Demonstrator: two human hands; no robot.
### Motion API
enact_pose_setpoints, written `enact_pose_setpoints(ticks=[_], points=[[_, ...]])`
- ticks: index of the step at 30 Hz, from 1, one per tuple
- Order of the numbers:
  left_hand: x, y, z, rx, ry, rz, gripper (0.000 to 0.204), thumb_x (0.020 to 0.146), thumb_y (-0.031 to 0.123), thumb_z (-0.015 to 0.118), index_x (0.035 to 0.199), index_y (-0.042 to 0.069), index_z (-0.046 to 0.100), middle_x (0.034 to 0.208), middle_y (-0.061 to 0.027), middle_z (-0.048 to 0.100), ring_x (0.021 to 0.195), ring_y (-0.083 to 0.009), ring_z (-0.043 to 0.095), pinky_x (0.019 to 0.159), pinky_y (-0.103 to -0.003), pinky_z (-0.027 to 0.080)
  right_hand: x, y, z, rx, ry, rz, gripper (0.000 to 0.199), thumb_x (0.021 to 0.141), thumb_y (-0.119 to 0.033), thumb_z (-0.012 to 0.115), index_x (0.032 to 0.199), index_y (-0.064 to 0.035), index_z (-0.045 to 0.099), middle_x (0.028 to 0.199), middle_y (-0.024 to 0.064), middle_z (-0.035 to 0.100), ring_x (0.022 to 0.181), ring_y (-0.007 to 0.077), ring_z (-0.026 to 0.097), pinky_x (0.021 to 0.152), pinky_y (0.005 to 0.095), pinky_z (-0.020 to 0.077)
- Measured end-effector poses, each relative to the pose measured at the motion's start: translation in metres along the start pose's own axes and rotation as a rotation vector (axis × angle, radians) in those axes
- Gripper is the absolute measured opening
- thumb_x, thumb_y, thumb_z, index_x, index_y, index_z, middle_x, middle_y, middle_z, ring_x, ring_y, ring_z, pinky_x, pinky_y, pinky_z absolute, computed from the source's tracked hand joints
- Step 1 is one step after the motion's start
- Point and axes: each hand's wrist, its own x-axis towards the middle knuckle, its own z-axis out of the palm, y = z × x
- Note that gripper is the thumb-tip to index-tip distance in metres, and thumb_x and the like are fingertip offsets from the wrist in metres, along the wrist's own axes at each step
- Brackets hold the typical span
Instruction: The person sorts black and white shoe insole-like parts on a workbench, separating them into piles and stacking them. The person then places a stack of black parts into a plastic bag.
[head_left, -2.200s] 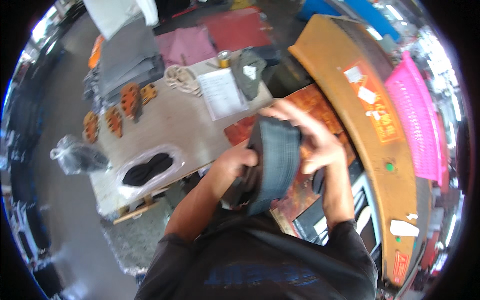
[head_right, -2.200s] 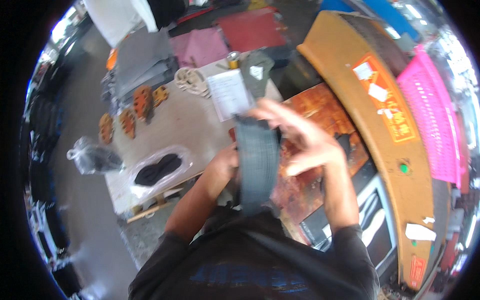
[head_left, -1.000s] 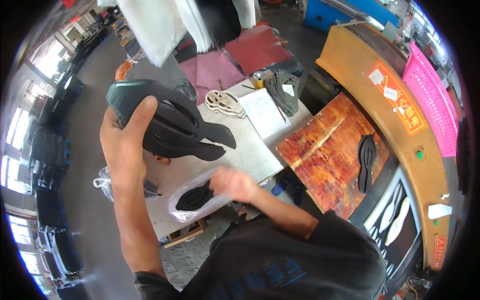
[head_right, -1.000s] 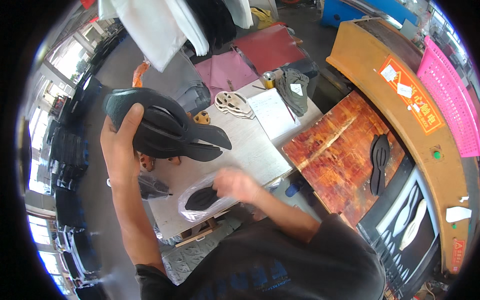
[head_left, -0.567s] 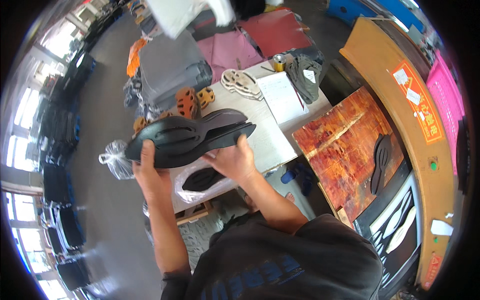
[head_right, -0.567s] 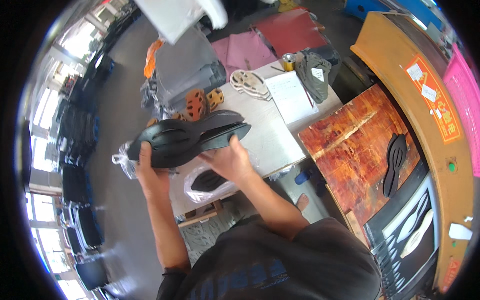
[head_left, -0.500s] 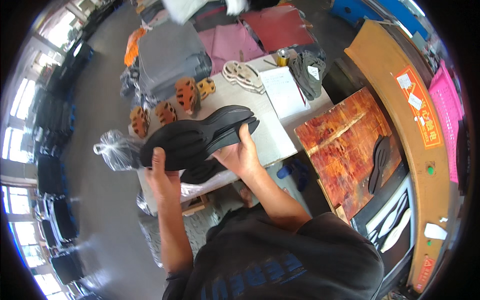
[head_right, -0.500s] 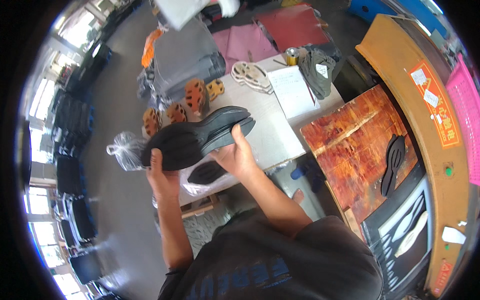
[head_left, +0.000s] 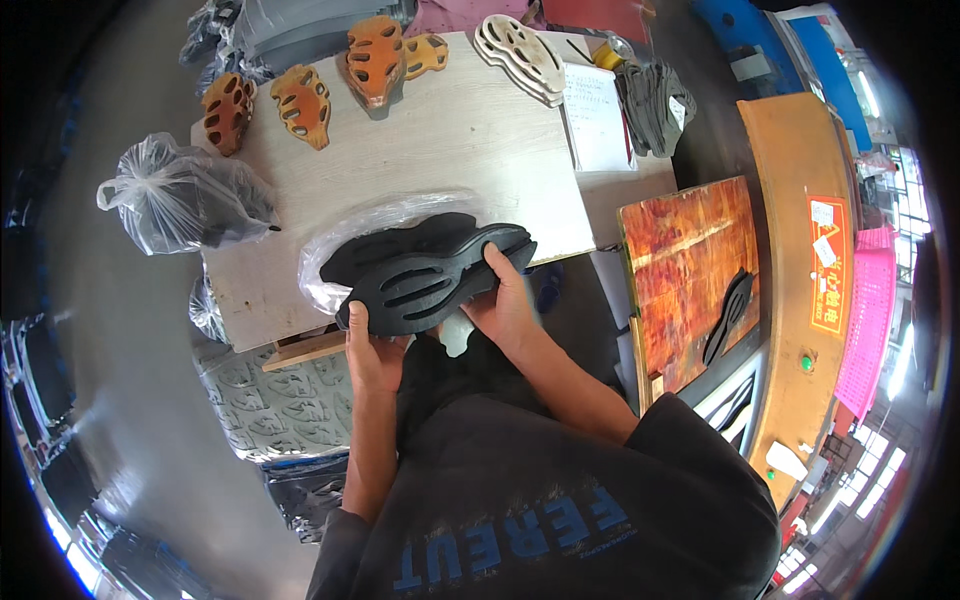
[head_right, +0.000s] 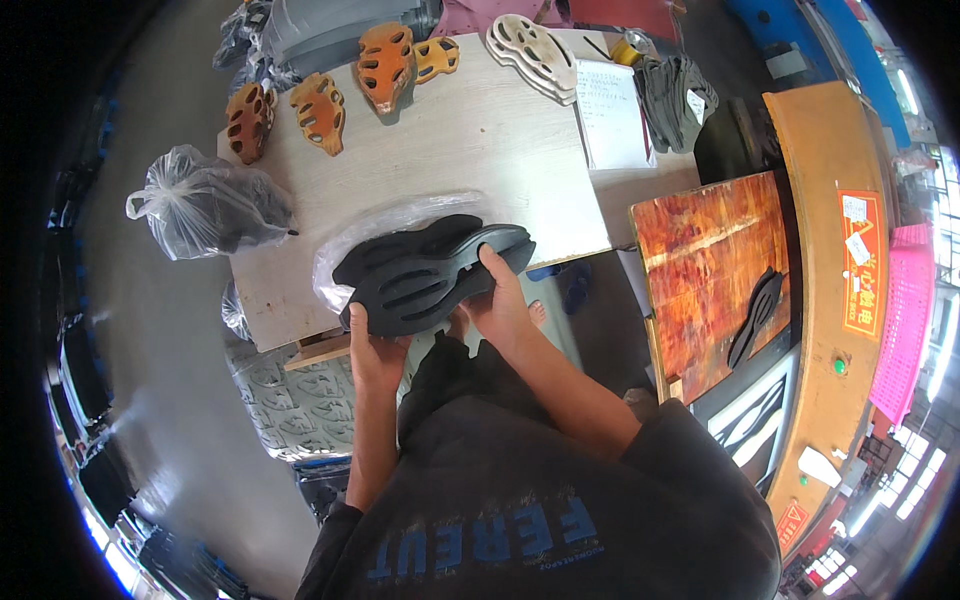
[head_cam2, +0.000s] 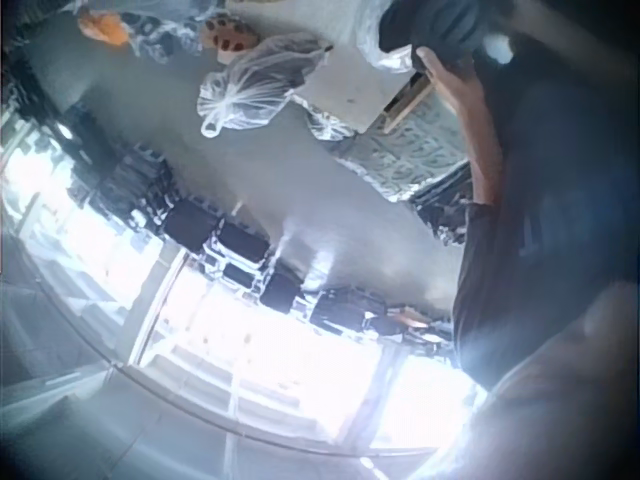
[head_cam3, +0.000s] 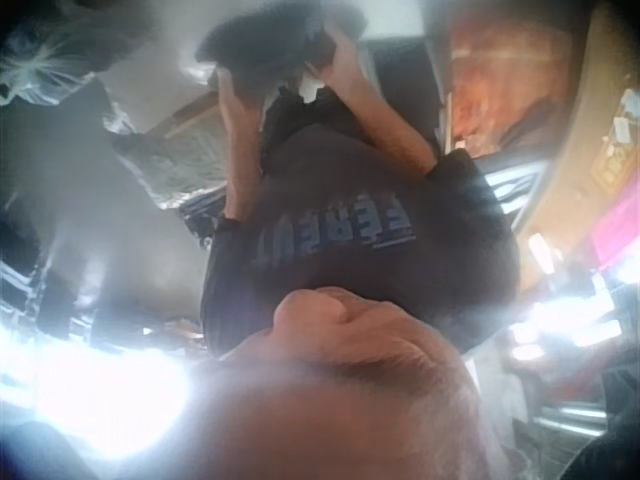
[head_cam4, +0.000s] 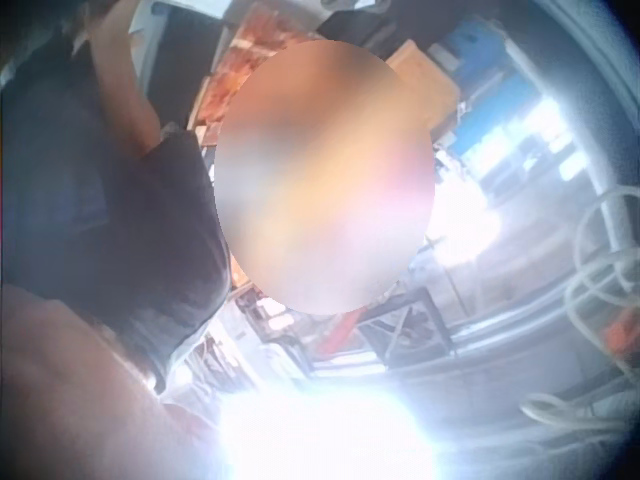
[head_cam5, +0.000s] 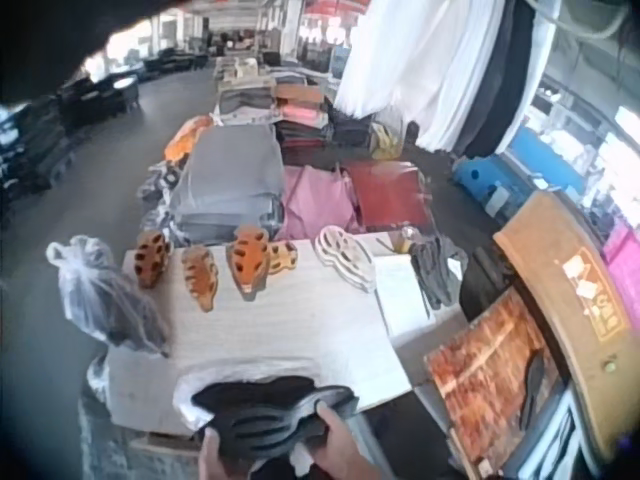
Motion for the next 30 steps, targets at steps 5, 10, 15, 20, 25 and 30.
enact_pose_setpoints(ticks=[5, 10, 15, 20, 25, 30], points=[[0.000, 0.014, -0.005, -0.007, -0.204, -0.004, 0.072, 0.104, 0.054, 0.065, 0.157, 0.009, 0.049, 0.154, -0.0118, 0.058, 0.141, -0.0319, 0.055, 0.116, -0.052, 0.047, 0.002, -0.007, 0.023, -0.042, -0.052, -0.051, 0.040, 0.099, -0.031, 0.078, 0.132, -0.0123, 0.066, 0.126, 0.0060, 0.074, 0.120, 0.0254, 0.068, 0.103, 0.0487, 0.0539], [0.001, 0.051, -0.011, 0.129, -0.627, -0.114, 0.102, 0.092, 0.058, 0.075, 0.166, 0.004, 0.033, 0.164, -0.0209, 0.046, 0.149, -0.0438, 0.048, 0.122, -0.061, 0.040, -0.011, -0.062, 0.048, -0.223, -0.072, -0.078, 0.043, 0.093, -0.035, 0.084, 0.126, -0.0107, 0.069, 0.121, 0.0065, 0.075, 0.114, 0.0263, 0.070, 0.102, 0.0480, 0.0549], [0.017, 0.092, 0.048, 0.485, -0.783, -0.213, 0.115, 0.082, 0.072, 0.083, 0.154, -0.011, 0.045, 0.144, -0.0199, 0.062, 0.130, -0.0282, 0.063, 0.115, -0.042, 0.048, -0.035, -0.100, 0.083, -0.368, -0.079, -0.173, 0.037, 0.089, -0.040, 0.086, 0.106, -0.0105, 0.073, 0.085, 0.0034, 0.072, 0.069, 0.0159, 0.068, 0.052, 0.0277, 0.0414], [0.018, 0.066, 0.142, 1.189, -0.729, 0.048, 0.087, 0.093, 0.063, 0.079, 0.137, -0.010, 0.060, 0.118, -0.0148, 0.072, 0.105, -0.0190, 0.068, 0.095, -0.034, 0.055, -0.050, -0.125, 0.086, -0.564, 0.058, -0.251, 0.042, 0.085, -0.038, 0.090, 0.110, -0.0072, 0.074, 0.094, 0.0040, 0.075, 0.084, 0.0193, 0.072, 0.075, 0.0399, 0.0566], [-0.006, 0.016, 0.189, 1.118, -0.746, 0.182, 0.074, 0.099, 0.056, 0.077, 0.132, -0.009, 0.065, 0.114, -0.0126, 0.073, 0.100, -0.0184, 0.067, 0.092, -0.035, 0.055, -0.066, -0.152, 0.053, -0.366, -0.035, -0.335, 0.053, 0.090, -0.047, 0.087, 0.126, -0.0116, 0.070, 0.114, 0.0026, 0.074, 0.102, 0.0191, 0.069, 0.087, 0.0409, 0.0560], [-0.029, 0.007, 0.240, 1.277, -0.775, 0.171, 0.062, 0.105, 0.048, 0.072, 0.134, -0.006, 0.065, 0.118, -0.0117, 0.073, 0.106, -0.0187, 0.067, 0.096, -0.034, 0.054, -0.071, -0.174, 0.027, -0.021, -0.356, -0.504, 0.035, 0.096, -0.029, 0.085, 0.121, -0.0082, 0.072, 0.109, 0.0020, 0.075, 0.093, 0.0134, 0.069, 0.086, 0.0304, 0.0603]])
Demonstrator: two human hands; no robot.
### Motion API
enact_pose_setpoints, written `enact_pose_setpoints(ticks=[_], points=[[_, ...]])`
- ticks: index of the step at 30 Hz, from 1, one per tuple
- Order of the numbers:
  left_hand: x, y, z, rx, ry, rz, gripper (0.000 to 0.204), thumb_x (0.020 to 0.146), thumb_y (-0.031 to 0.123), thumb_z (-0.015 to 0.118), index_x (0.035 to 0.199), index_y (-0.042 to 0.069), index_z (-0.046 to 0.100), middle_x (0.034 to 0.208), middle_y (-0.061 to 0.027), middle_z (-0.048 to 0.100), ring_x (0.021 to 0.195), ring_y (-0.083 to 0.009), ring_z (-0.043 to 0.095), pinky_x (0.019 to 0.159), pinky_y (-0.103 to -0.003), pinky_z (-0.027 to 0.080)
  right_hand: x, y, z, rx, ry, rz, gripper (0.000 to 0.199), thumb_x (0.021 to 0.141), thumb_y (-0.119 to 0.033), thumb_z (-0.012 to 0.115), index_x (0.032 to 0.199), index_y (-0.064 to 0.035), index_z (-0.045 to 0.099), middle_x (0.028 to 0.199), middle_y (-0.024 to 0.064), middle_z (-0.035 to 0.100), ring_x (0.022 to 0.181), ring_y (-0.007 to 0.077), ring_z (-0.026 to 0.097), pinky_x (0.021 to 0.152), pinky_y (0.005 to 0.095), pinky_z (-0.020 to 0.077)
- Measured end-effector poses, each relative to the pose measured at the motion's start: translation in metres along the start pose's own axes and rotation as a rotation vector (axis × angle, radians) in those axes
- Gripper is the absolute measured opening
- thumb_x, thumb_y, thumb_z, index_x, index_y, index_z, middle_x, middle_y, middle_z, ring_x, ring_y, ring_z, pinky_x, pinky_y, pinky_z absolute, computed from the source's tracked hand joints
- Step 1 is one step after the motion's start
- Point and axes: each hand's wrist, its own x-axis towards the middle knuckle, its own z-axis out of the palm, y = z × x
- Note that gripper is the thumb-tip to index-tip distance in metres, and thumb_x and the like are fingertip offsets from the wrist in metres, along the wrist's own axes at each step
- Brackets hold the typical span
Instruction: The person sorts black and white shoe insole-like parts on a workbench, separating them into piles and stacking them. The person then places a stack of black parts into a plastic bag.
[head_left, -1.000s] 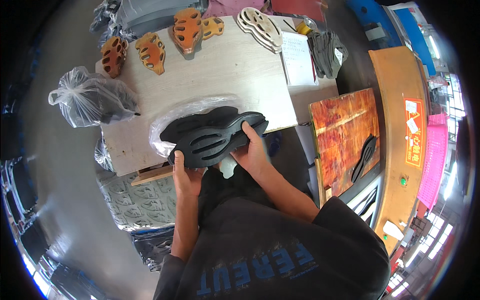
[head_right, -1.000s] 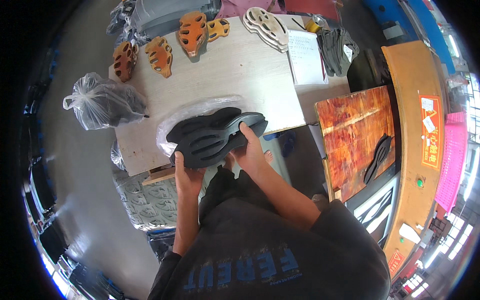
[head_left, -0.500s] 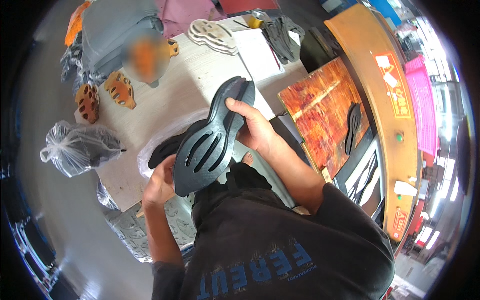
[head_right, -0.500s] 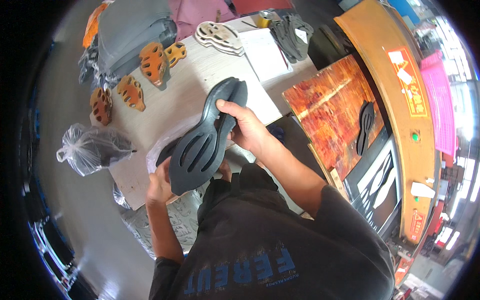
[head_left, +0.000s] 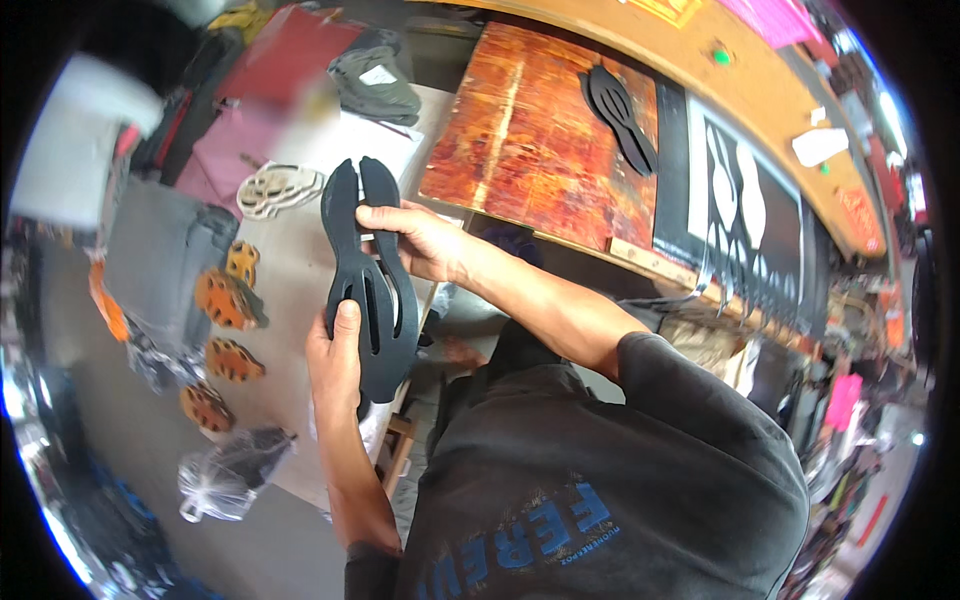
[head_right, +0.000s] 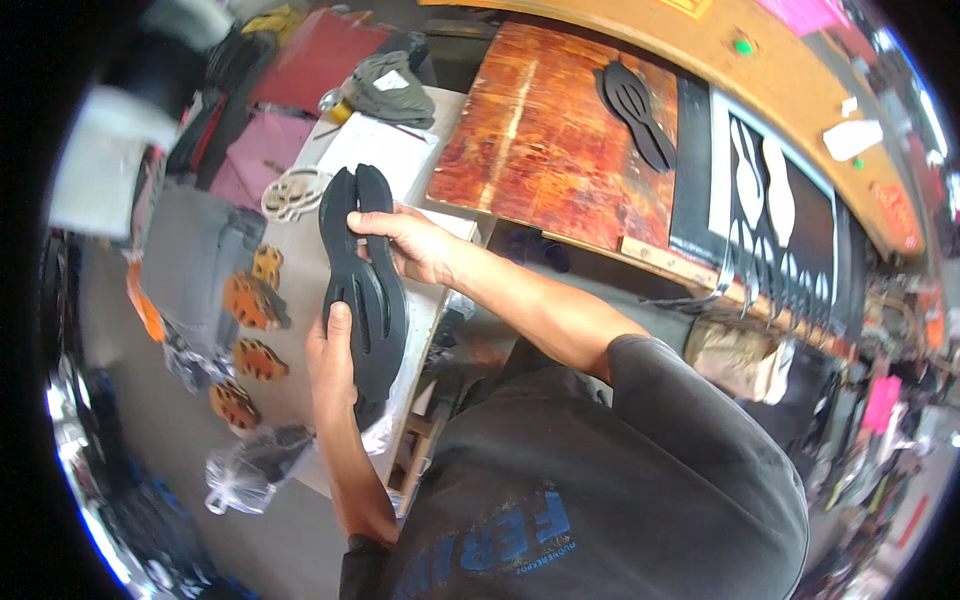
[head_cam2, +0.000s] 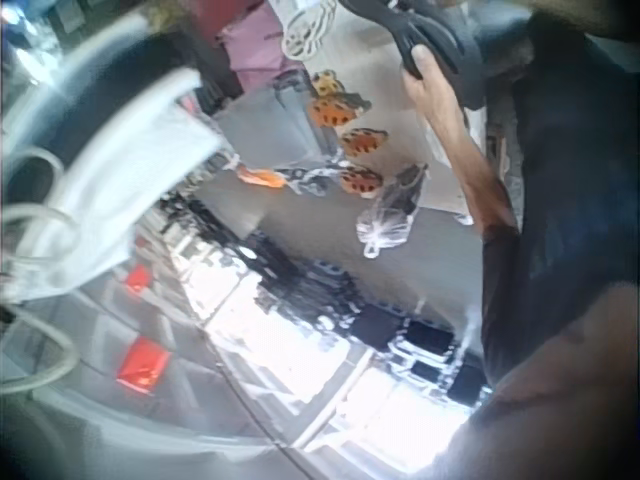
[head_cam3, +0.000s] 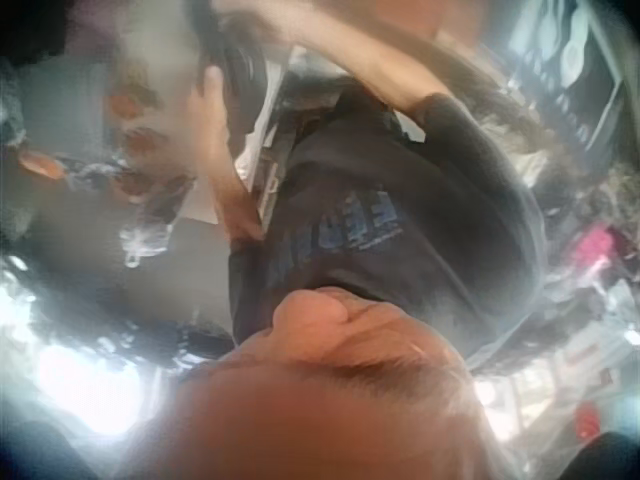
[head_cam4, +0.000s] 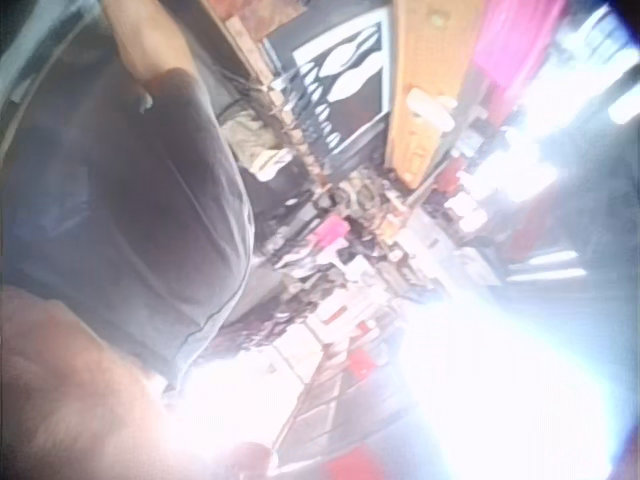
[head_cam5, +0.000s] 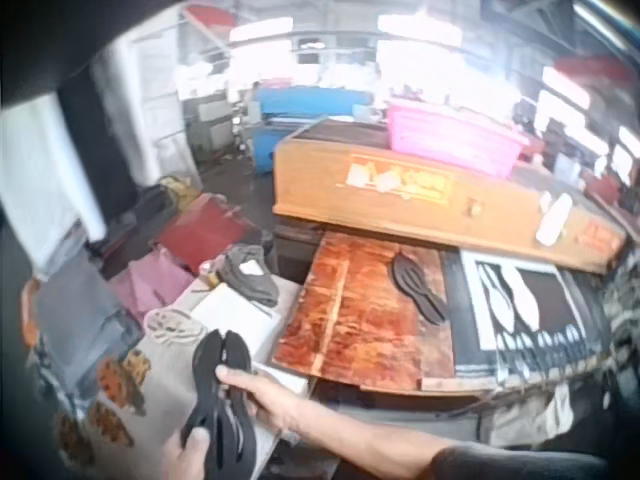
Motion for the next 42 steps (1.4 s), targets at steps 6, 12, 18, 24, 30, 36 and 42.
enact_pose_setpoints(ticks=[6, 12, 18, 24, 30, 36, 42], points=[[0.008, 0.053, 0.037, 0.178, -0.017, -0.053, 0.057, 0.108, 0.045, 0.067, 0.131, -0.007, 0.065, 0.114, -0.0100, 0.072, 0.098, -0.0157, 0.066, 0.090, -0.033, 0.055, 0.002, -0.019, -0.027, 0.187, -0.100, -0.025, 0.044, 0.098, -0.036, 0.079, 0.132, -0.0097, 0.069, 0.119, 0.0073, 0.074, 0.109, 0.0222, 0.071, 0.097, 0.0435, 0.0595], [0.025, 0.060, 0.107, 0.144, -0.098, -0.093, 0.058, 0.109, 0.046, 0.066, 0.133, -0.008, 0.063, 0.116, -0.0109, 0.073, 0.097, -0.0162, 0.070, 0.085, -0.032, 0.058, -0.026, -0.069, -0.070, 0.198, 0.011, -0.130, 0.042, 0.097, -0.032, 0.082, 0.130, -0.0097, 0.069, 0.117, 0.0037, 0.071, 0.103, 0.0174, 0.066, 0.088, 0.0350, 0.0552], [0.069, 0.029, 0.220, -0.044, -0.328, 0.002, 0.053, 0.112, 0.042, 0.061, 0.137, -0.005, 0.061, 0.125, -0.0123, 0.072, 0.106, -0.0184, 0.070, 0.094, -0.035, 0.057, -0.081, -0.173, -0.140, 0.053, 0.054, -0.355, 0.048, 0.102, -0.041, 0.075, 0.134, -0.0070, 0.065, 0.119, 0.0036, 0.071, 0.105, 0.0169, 0.065, 0.090, 0.0352, 0.0543], [0.121, -0.025, 0.338, -0.189, -0.414, -0.236, 0.060, 0.112, 0.048, 0.057, 0.142, -0.004, 0.060, 0.130, -0.0143, 0.072, 0.112, -0.0232, 0.073, 0.095, -0.038, 0.061, -0.188, -0.170, -0.207, 0.140, 0.251, -0.085, 0.075, 0.105, -0.057, 0.065, 0.156, -0.0048, 0.051, 0.148, 0.0118, 0.063, 0.133, 0.0251, 0.064, 0.112, 0.0471, 0.0525], [0.113, -0.038, 0.357, 0.182, -0.210, -0.176, 0.085, 0.104, 0.052, 0.068, 0.153, -0.013, 0.045, 0.138, -0.0256, 0.065, 0.120, -0.0336, 0.070, 0.104, -0.043, 0.057, -0.198, -0.164, -0.235, 0.139, 0.423, 0.021, 0.062, 0.100, -0.037, 0.081, 0.147, -0.0055, 0.056, 0.135, 0.0096, 0.069, 0.116, 0.0262, 0.074, 0.095, 0.0480, 0.0628], [0.068, -0.020, 0.357, 0.856, -0.374, 0.300, 0.113, 0.081, 0.028, 0.091, 0.162, -0.010, 0.024, 0.157, -0.0365, 0.035, 0.142, -0.0531, 0.046, 0.116, -0.052, 0.045, -0.197, -0.164, -0.240, 0.114, 0.507, 0.120, 0.061, 0.099, -0.035, 0.082, 0.147, -0.0064, 0.056, 0.132, 0.0078, 0.069, 0.117, 0.0243, 0.071, 0.090, 0.0458, 0.0629], [0.084, -0.032, 0.350, 0.740, -0.314, 0.204, 0.093, 0.083, 0.018, 0.081, 0.161, -0.008, 0.036, 0.146, -0.0338, 0.053, 0.134, -0.0469, 0.058, 0.113, -0.049, 0.049, -0.199, -0.142, -0.248, 0.118, 0.517, -0.011, 0.050, 0.100, -0.025, 0.081, 0.139, -0.0019, 0.062, 0.127, 0.0103, 0.072, 0.114, 0.0241, 0.073, 0.096, 0.0434, 0.0627]])
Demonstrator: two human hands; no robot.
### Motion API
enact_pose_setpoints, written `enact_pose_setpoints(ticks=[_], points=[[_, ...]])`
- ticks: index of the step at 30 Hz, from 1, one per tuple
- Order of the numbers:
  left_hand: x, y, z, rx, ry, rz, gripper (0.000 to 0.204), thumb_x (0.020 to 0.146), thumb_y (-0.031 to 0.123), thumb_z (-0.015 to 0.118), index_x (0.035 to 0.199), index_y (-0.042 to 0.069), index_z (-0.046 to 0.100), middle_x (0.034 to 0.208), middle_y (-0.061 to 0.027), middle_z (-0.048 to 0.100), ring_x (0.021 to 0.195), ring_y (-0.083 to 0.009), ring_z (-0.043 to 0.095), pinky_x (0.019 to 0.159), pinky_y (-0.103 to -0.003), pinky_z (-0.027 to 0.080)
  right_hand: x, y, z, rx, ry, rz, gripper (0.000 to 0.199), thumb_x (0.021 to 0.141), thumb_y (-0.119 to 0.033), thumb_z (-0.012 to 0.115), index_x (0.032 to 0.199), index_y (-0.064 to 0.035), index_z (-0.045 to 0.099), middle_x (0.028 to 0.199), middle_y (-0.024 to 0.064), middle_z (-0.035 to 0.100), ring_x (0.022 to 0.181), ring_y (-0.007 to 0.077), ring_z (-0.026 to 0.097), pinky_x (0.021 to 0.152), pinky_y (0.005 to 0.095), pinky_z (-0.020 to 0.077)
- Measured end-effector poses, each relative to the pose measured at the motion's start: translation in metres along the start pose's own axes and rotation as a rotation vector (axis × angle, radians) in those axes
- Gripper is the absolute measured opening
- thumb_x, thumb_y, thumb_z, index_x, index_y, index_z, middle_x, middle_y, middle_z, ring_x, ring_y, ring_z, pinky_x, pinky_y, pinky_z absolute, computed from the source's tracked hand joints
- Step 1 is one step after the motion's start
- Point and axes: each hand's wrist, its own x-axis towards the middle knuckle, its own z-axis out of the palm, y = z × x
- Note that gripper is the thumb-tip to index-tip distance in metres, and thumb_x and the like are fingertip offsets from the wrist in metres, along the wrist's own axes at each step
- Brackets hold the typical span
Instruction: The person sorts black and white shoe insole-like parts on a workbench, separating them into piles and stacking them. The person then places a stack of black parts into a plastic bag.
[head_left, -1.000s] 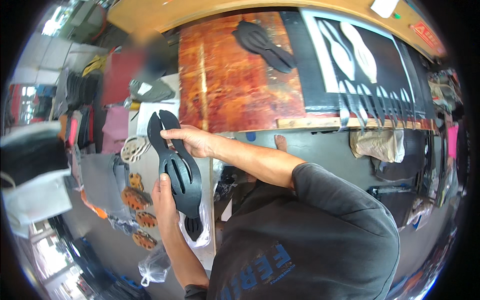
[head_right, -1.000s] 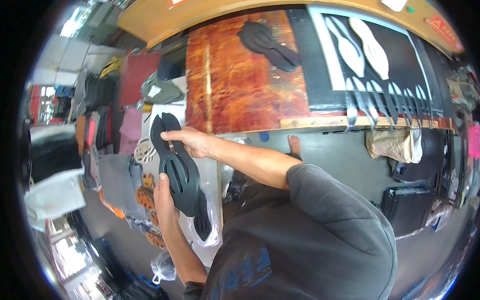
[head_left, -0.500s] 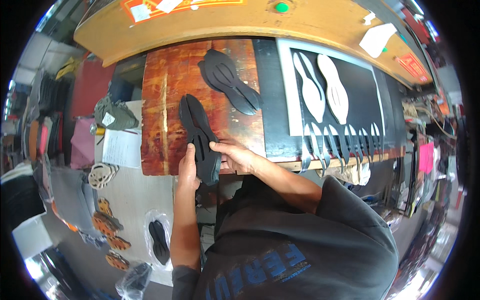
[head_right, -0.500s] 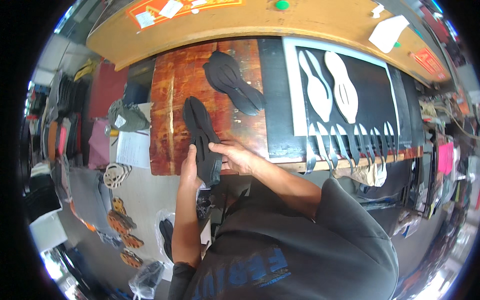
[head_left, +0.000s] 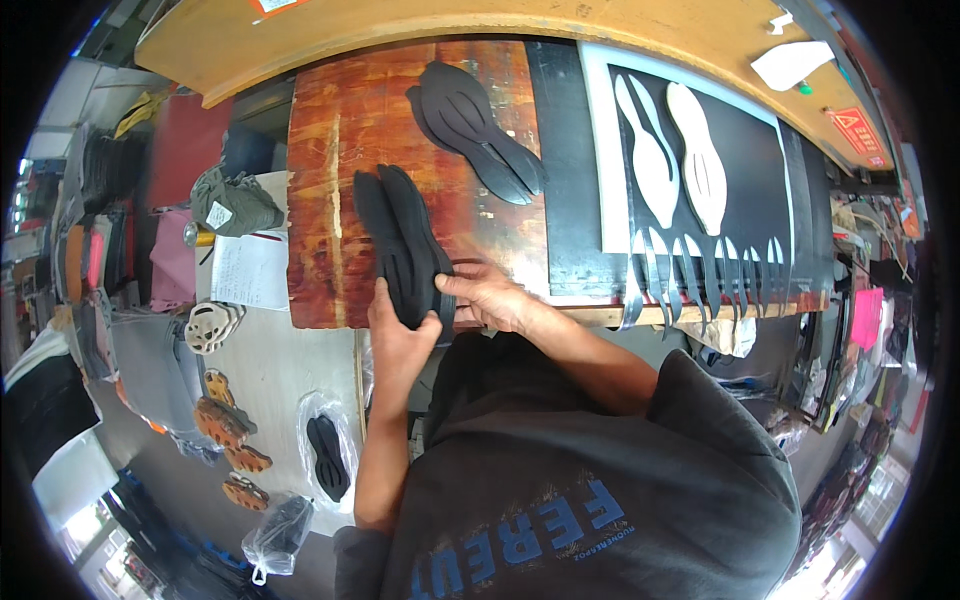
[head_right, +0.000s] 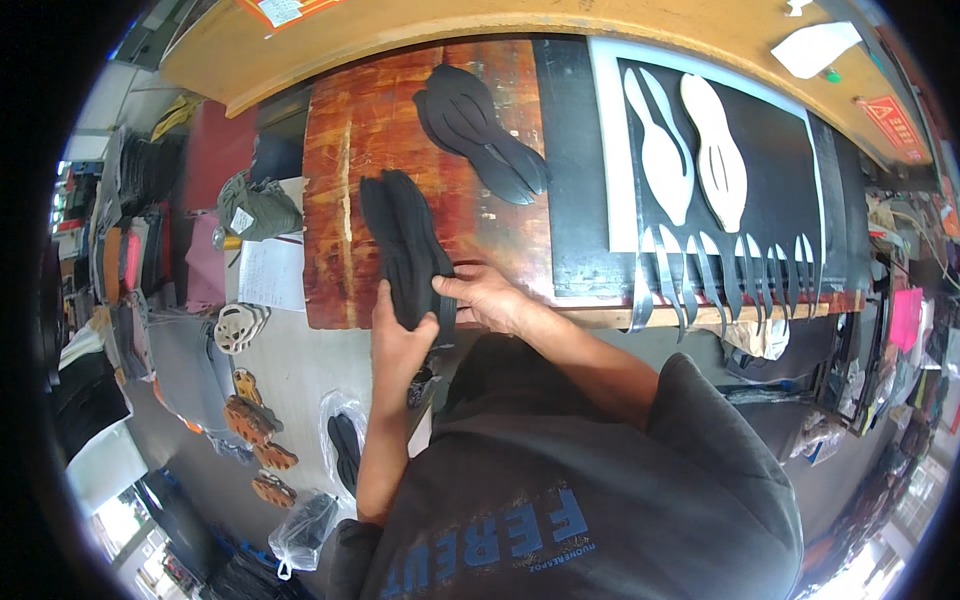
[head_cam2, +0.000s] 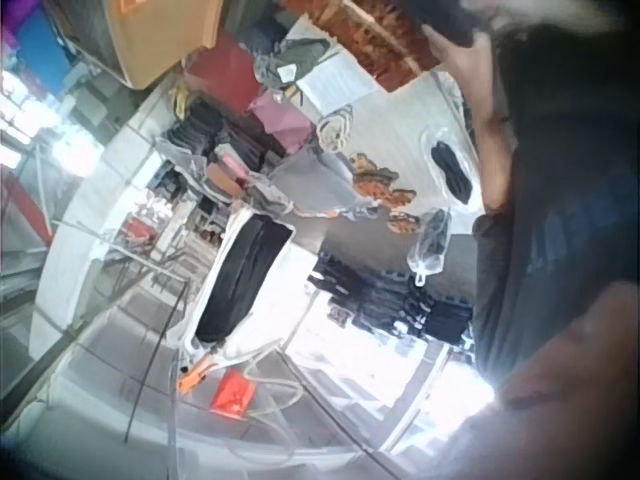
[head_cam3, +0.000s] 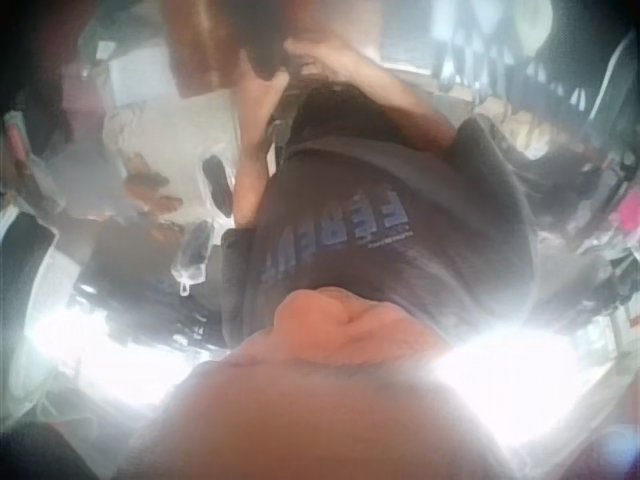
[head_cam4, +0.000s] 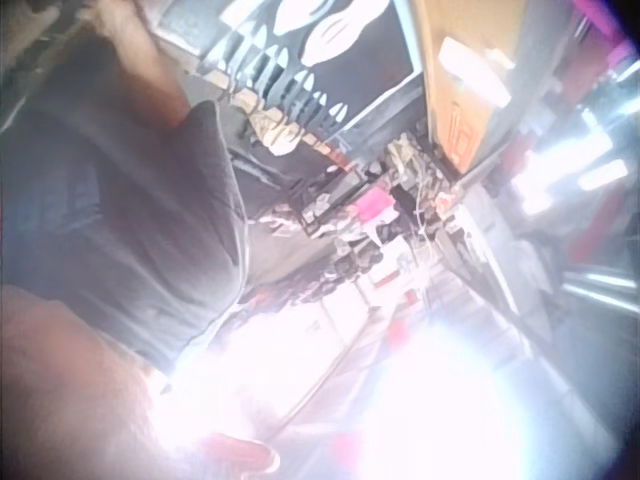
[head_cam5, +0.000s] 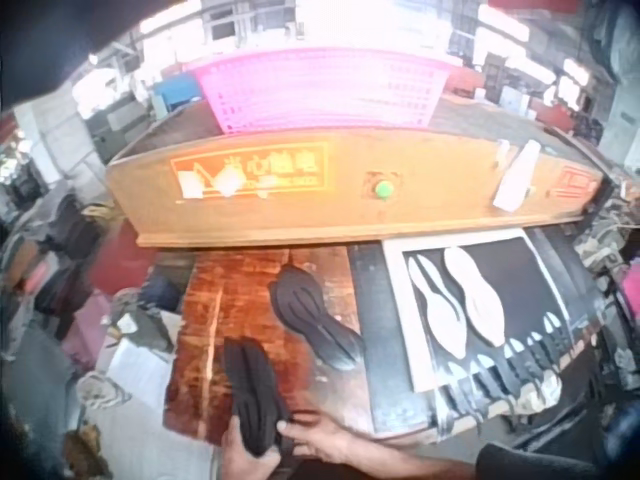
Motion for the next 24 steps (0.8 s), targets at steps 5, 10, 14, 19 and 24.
enact_pose_setpoints(ticks=[5, 10, 14, 19, 24], points=[[0.011, -0.026, -0.042, -0.682, -0.221, -0.146, 0.076, 0.091, 0.010, 0.067, 0.160, -0.008, 0.042, 0.115, -0.0123, 0.070, 0.090, -0.0196, 0.069, 0.083, -0.033, 0.058, -0.002, 0.014, 0.005, -0.371, 0.178, -0.243, 0.040, 0.100, -0.010, 0.075, 0.136, 0.0046, 0.066, 0.115, 0.0123, 0.077, 0.106, 0.0242, 0.076, 0.093, 0.0377, 0.0613], [0.015, -0.029, -0.047, -0.794, -0.307, -0.134, 0.066, 0.093, 0.008, 0.063, 0.156, -0.003, 0.048, 0.110, -0.0087, 0.068, 0.083, -0.0143, 0.066, 0.072, -0.030, 0.058, -0.007, 0.022, 0.011, -1.051, 0.458, -0.410, 0.053, 0.095, -0.022, 0.076, 0.139, 0.0047, 0.064, 0.112, 0.0240, 0.076, 0.106, 0.0408, 0.075, 0.098, 0.0439, 0.0578], [0.016, -0.034, -0.041, -0.803, -0.312, -0.115, 0.067, 0.093, 0.009, 0.065, 0.157, -0.003, 0.048, 0.112, -0.0075, 0.067, 0.085, -0.0135, 0.065, 0.072, -0.030, 0.059, -0.015, 0.024, 0.018, -1.425, 0.681, -0.659, 0.053, 0.093, -0.022, 0.079, 0.140, -0.0009, 0.066, 0.124, 0.0246, 0.070, 0.110, 0.0409, 0.073, 0.094, 0.0452, 0.0602], [0.021, -0.046, -0.042, -0.772, -0.355, -0.087, 0.067, 0.093, 0.011, 0.066, 0.156, -0.004, 0.048, 0.125, -0.0096, 0.065, 0.105, -0.0169, 0.066, 0.091, -0.033, 0.057, -0.018, 0.035, 0.045, -0.989, 0.310, -0.592, 0.034, 0.096, -0.017, 0.073, 0.126, -0.0019, 0.076, 0.113, 0.0200, 0.075, 0.115, 0.0361, 0.072, 0.100, 0.0421, 0.0574], [0.020, -0.051, -0.046, -0.796, -0.361, -0.051, 0.061, 0.099, 0.019, 0.071, 0.152, -0.005, 0.051, 0.141, -0.0119, 0.062, 0.128, -0.0199, 0.060, 0.112, -0.035, 0.047, -0.020, 0.072, 0.075, -1.013, 0.092, -0.736, 0.050, 0.096, -0.002, 0.063, 0.146, -0.0020, 0.061, 0.142, 0.0212, 0.060, 0.129, 0.0403, 0.062, 0.109, 0.0413, 0.0526]])
